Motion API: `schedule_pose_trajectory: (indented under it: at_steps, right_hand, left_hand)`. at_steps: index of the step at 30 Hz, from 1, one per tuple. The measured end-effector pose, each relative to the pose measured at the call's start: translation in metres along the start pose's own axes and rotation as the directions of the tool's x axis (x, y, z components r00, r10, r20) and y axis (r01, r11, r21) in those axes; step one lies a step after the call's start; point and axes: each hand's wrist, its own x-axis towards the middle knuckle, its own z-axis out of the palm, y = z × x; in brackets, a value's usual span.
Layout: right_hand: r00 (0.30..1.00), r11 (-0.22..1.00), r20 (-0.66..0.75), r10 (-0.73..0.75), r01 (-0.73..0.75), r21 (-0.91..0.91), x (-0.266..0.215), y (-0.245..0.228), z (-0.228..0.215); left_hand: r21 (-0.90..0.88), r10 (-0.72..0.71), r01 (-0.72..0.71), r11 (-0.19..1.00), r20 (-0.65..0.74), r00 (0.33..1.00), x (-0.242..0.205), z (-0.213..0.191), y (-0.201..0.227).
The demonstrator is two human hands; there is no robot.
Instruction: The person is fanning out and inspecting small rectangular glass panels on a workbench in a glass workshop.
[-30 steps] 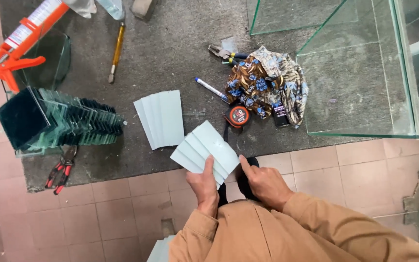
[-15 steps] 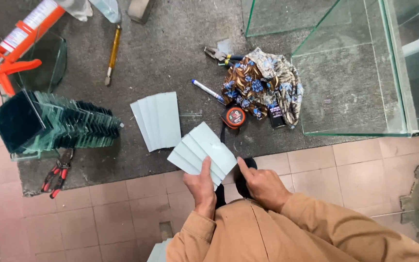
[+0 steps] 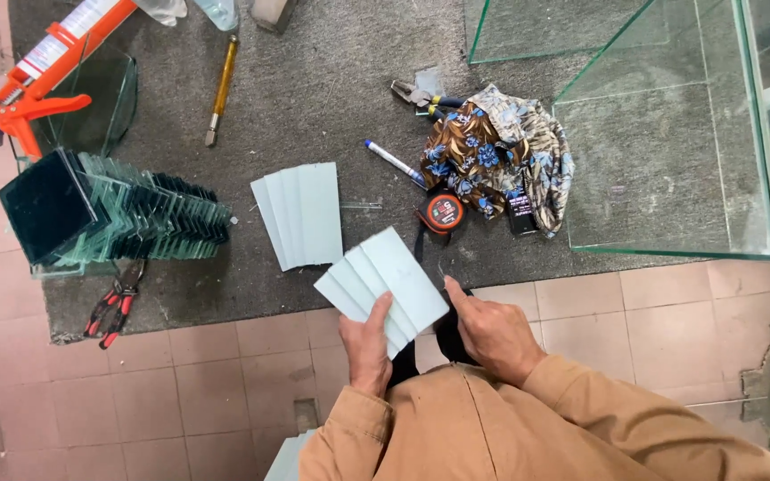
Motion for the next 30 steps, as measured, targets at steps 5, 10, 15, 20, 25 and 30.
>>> schedule_pose_trajectory:
  at_steps: [5, 10, 15, 20, 25, 30]
  right_hand:
    - [0.998, 0.999, -0.048, -0.047, 0.046, -0.017, 0.027, -0.012, 0.003]
    - [0.991, 0.993, -0.071, -0.111, 0.113, 0.02, 0.054, -0.022, 0.009]
    - [0.991, 0.991, 0.004, -0.135, 0.135, 0.008, 0.068, -0.029, 0.018]
    - [0.988, 0.995, 0.122, -0.098, 0.094, 0.038, 0.069, -0.028, 0.026]
    - [0.974, 0.993, 0.207, -0.088, 0.069, 0.099, 0.067, -0.031, 0.026]
    - [0.978, 0.99, 0.205, -0.044, 0.015, 0.14, 0.075, -0.031, 0.009]
  left_hand:
    - [0.185, -0.008, 0.007, 0.983, 0.007, 1.0, 0.007, -0.029, -0.023]
    - [0.253, -0.011, 0.011, 0.967, -0.004, 1.0, 0.013, -0.037, -0.036]
    - [0.268, -0.007, 0.005, 0.963, 0.007, 1.0, 0.008, -0.033, -0.024]
    - [0.249, -0.041, 0.044, 0.968, -0.016, 0.999, 0.011, -0.034, -0.023]
    - [0.222, -0.064, 0.066, 0.973, -0.014, 0.998, 0.013, -0.039, -0.03]
    - [0.265, -0.055, 0.056, 0.963, -0.011, 0.998, 0.013, -0.04, -0.025]
